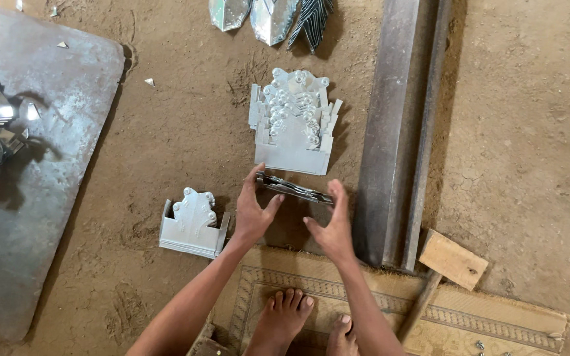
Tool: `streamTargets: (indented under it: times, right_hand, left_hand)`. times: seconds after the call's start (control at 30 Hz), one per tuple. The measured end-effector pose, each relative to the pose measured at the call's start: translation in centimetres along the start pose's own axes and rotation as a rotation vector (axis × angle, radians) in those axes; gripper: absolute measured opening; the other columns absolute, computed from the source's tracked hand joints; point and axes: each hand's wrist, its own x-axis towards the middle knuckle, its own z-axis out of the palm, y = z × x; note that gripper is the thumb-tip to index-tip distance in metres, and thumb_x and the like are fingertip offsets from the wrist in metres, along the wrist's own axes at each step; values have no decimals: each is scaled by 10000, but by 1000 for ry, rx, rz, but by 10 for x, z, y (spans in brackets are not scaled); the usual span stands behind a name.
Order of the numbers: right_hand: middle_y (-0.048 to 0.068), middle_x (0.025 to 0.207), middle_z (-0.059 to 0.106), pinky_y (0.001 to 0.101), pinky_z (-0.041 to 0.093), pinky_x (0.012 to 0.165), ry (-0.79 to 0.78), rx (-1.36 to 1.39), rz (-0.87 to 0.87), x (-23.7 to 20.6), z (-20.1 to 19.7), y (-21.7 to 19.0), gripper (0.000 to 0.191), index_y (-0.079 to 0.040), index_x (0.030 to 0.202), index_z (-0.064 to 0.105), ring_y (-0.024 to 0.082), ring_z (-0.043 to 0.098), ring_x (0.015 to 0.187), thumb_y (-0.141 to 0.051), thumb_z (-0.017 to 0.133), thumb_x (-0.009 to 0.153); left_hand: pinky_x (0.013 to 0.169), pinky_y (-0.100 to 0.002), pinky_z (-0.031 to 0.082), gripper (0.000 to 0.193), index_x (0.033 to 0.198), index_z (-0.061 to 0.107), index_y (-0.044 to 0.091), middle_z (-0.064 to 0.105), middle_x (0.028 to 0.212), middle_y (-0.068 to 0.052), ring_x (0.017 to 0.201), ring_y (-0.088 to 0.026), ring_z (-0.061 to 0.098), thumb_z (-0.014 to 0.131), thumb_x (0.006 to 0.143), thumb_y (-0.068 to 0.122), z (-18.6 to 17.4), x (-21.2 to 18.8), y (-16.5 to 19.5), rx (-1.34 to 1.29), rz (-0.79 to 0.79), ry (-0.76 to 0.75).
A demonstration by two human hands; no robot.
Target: The person picks up galvanized sheet-metal bracket pieces one at a time, holds each against a heavy steel bar on the ground, and strikes the overhanging edge with a wooden mallet to bend it, then sets the bent piece on a finished pile. Later the person gathers and stacks the completed bent pieces.
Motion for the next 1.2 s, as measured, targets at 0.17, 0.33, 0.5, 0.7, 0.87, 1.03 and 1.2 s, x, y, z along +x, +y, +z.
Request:
streamTargets:
  times: [0.17,0.33,0.5,0.7,0.87,1.03,1.2]
  right_hand:
    - [208,1600,340,492,404,1143,38,25,-48,17,16,-2,1014,-118,1604,180,365,388,1459,7,768,788]
    - [169,1480,480,375,579,971,16,78,45,51,11,-12,928,-182,1581,230,285,594,1267,26,703,810]
    - [182,1433,493,374,570,926,18,101,27,60,11,-9,882,-178,1562,267,261,613,1187,20,687,811]
    - [170,1340,515,422,479,1012,69,80,-28,48,18,4,744,-132,1481,423,276,495,1250,-22,745,819]
    - [142,1353,513,421,394,1120,171,179,-207,29,28,10,779,-68,1492,393,287,493,1265,-20,760,807]
    - [142,1354,510,412,410,1136,181,122,-200,21,29,13,750,-64,1489,435,280,518,1286,14,709,795]
    - [142,1301,519,416,429,1133,166,38,-155,26,25,14,626,-72,1399,515,281,535,1270,43,698,811]
  left_hand:
    - [1149,-418,453,662,1431,452,14,451,1579,-229,1422,-356,507,815,878,44,5,18,-2,82,161,101]
    - [1095,-447,432,883,1493,361,-61,409,1553,-281,1358,-409,484,867,786,88,1,46,2,284,248,139]
    - [1070,-388,510,817,1537,415,25,592,1391,-173,1238,-297,638,823,832,101,0,47,6,153,-94,29]
    - [1063,-402,487,503,1238,537,30,440,1557,-215,1339,-342,535,806,814,-10,0,31,3,170,170,144]
    - [1158,-409,453,581,1307,466,57,485,1545,-184,1395,-312,524,753,821,-80,-1,11,-6,16,143,196]
    - [1237,-418,375,843,1556,292,41,464,1551,-207,1475,-324,456,722,842,-82,0,3,-10,-67,73,198]
    - [1212,-415,405,895,1603,273,47,478,1556,-213,1460,-324,481,717,836,-77,-2,4,-10,8,64,188]
